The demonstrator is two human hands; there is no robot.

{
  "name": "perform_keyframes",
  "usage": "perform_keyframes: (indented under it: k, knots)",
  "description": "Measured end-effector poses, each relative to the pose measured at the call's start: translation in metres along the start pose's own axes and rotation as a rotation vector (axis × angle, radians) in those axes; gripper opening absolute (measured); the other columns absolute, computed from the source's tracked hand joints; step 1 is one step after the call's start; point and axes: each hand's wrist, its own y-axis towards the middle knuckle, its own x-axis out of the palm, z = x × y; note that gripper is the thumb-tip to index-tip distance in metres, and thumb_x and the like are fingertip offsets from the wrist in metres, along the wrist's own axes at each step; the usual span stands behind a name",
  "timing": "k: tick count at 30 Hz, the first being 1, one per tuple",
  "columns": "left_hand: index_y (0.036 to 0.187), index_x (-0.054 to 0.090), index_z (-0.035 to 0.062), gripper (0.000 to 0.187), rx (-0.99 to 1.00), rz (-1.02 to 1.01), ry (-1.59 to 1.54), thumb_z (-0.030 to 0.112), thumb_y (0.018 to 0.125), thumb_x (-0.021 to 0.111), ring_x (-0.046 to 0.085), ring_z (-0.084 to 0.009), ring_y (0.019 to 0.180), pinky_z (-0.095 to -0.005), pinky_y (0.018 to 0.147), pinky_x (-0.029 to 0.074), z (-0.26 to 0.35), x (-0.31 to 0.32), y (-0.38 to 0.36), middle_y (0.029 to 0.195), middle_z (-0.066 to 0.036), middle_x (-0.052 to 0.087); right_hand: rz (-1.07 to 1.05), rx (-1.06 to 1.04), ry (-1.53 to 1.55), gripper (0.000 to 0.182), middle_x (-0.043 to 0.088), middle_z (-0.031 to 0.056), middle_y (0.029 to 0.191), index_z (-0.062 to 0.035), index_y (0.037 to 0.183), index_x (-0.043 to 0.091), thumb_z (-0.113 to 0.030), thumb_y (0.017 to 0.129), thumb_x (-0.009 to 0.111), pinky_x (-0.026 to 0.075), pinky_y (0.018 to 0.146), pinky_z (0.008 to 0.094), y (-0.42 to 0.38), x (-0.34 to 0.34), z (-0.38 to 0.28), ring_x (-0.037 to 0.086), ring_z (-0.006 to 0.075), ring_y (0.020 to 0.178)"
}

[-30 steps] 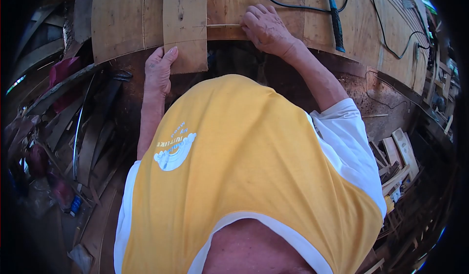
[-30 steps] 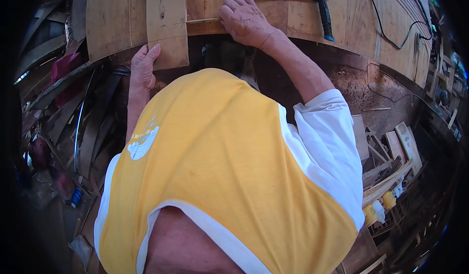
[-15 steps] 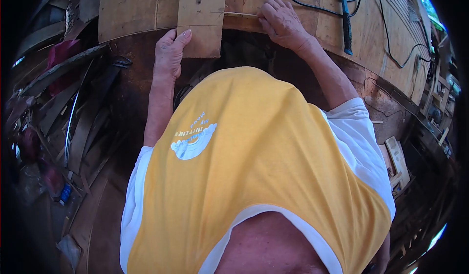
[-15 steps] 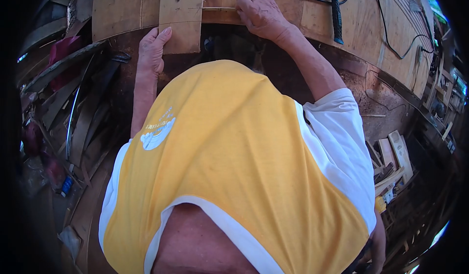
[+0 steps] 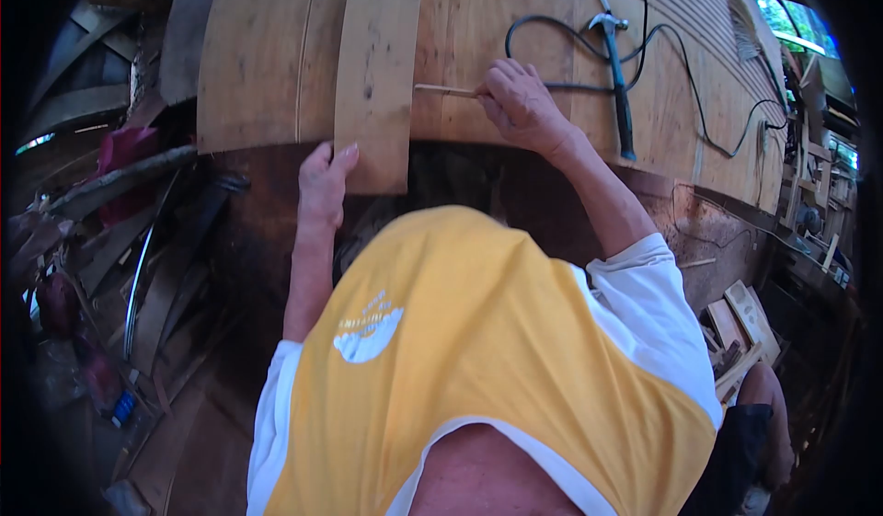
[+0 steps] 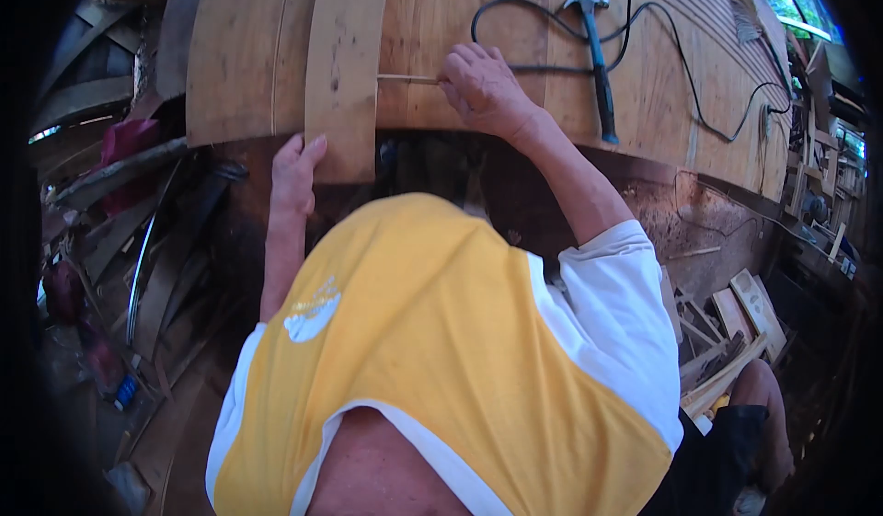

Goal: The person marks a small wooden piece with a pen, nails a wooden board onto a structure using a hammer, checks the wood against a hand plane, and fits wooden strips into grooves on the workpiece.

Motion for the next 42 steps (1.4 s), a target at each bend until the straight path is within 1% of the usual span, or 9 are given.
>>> perform_keyframes:
  k: [3, 4, 7, 9, 15, 19, 22, 25, 42]
  knots:
    - [0.117, 0.069, -0.0033, 0.026, 0.011, -0.01, -0.045, 0.015, 0.098, 0.069, 0.066, -0.0104, 0.095, -0.0277, 0.087, 0.053, -0.006, -0.002, 0.0, 0.108, -0.006, 0.073, 0.17, 0.01, -0.069, 0.01, 0.059, 0.0095, 0.096, -0.0104, 0.097, 0.061, -0.013, 0.09, 0.067, 0.043, 0.083, 0.0449, 0.04, -0.022, 0.053, 0.059, 0.0321, 0.1]
    - [0.118, 0.068, -0.0036, 0.027, 0.012, -0.011, -0.053, 0.015, 0.098, 0.069, 0.067, -0.0111, 0.096, -0.0279, 0.088, 0.053, -0.003, -0.002, -0.001, 0.109, -0.006, 0.073, 0.182, 0.055, -0.125, 0.009, 0.062, 0.0093, 0.097, -0.0112, 0.098, 0.062, -0.013, 0.091, 0.067, 0.043, 0.084, 0.0461, 0.054, -0.028, 0.068, 0.06, 0.0322, 0.102]
    - [0.121, 0.066, -0.0042, 0.03, 0.004, -0.014, -0.082, 0.015, 0.098, 0.069, 0.068, -0.0127, 0.097, -0.0286, 0.09, 0.054, 0.0, 0.002, -0.004, 0.112, -0.008, 0.073, 0.213, 0.064, -0.174, 0.008, 0.063, 0.0094, 0.099, -0.0117, 0.099, 0.062, -0.015, 0.092, 0.066, 0.043, 0.085, 0.0471, 0.093, -0.029, 0.129, 0.06, 0.0327, 0.103]
    - [0.123, 0.065, -0.0041, 0.031, -0.007, -0.008, -0.096, 0.015, 0.098, 0.069, 0.068, -0.0133, 0.098, -0.0291, 0.091, 0.054, -0.002, 0.002, -0.005, 0.112, -0.008, 0.073, 0.225, 0.07, -0.205, 0.009, 0.064, 0.0094, 0.101, -0.0114, 0.1, 0.062, -0.016, 0.093, 0.066, 0.044, 0.086, 0.0471, 0.113, -0.023, 0.158, 0.06, 0.033, 0.105]
    - [0.121, 0.066, -0.0027, 0.036, -0.035, 0.004, -0.123, 0.021, 0.096, 0.075, 0.067, -0.0127, 0.098, -0.0293, 0.091, 0.053, 0.003, 0.003, -0.01, 0.113, -0.007, 0.073, 0.207, 0.006, -0.194, 0.011, 0.066, 0.0107, 0.103, -0.0114, 0.102, 0.061, -0.017, 0.093, 0.065, 0.044, 0.092, 0.0483, 0.151, -0.006, 0.2, 0.06, 0.0348, 0.107]
    - [0.12, 0.067, -0.0018, 0.038, -0.058, 0.005, -0.119, 0.024, 0.094, 0.078, 0.067, -0.012, 0.098, -0.029, 0.091, 0.053, 0.008, 0.003, -0.011, 0.113, -0.006, 0.073, 0.175, -0.06, -0.188, 0.011, 0.066, 0.0121, 0.102, -0.011, 0.102, 0.061, -0.016, 0.093, 0.064, 0.045, 0.093, 0.0483, 0.168, -0.009, 0.206, 0.061, 0.036, 0.106]
    - [0.121, 0.067, -0.0017, 0.039, -0.076, 0.005, -0.106, 0.024, 0.094, 0.078, 0.066, -0.0117, 0.1, -0.0286, 0.093, 0.052, 0.015, 0.005, -0.012, 0.113, -0.006, 0.073, 0.154, -0.108, -0.164, 0.01, 0.066, 0.0125, 0.1, -0.01, 0.102, 0.061, -0.016, 0.093, 0.064, 0.047, 0.091, 0.0476, 0.175, -0.01, 0.207, 0.062, 0.0364, 0.103]
    - [0.121, 0.067, -0.0017, 0.039, -0.088, 0.003, -0.11, 0.024, 0.094, 0.078, 0.065, -0.0114, 0.101, -0.0284, 0.094, 0.05, 0.014, 0.004, -0.012, 0.113, -0.006, 0.073, 0.204, -0.172, -0.137, 0.01, 0.062, 0.0143, 0.094, -0.0064, 0.1, 0.058, -0.009, 0.093, 0.065, 0.049, 0.082, 0.0482, 0.178, -0.008, 0.207, 0.061, 0.0384, 0.096]
    - [0.124, 0.066, -0.0025, 0.041, -0.108, -0.006, -0.099, 0.023, 0.093, 0.078, 0.065, -0.0116, 0.104, -0.0287, 0.096, 0.049, 0.016, 0.002, -0.012, 0.116, -0.006, 0.072, 0.148, -0.133, -0.13, 0.01, 0.063, 0.0152, 0.093, -0.0061, 0.101, 0.058, -0.009, 0.094, 0.065, 0.05, 0.079, 0.0476, 0.177, -0.011, 0.202, 0.062, 0.0393, 0.092]
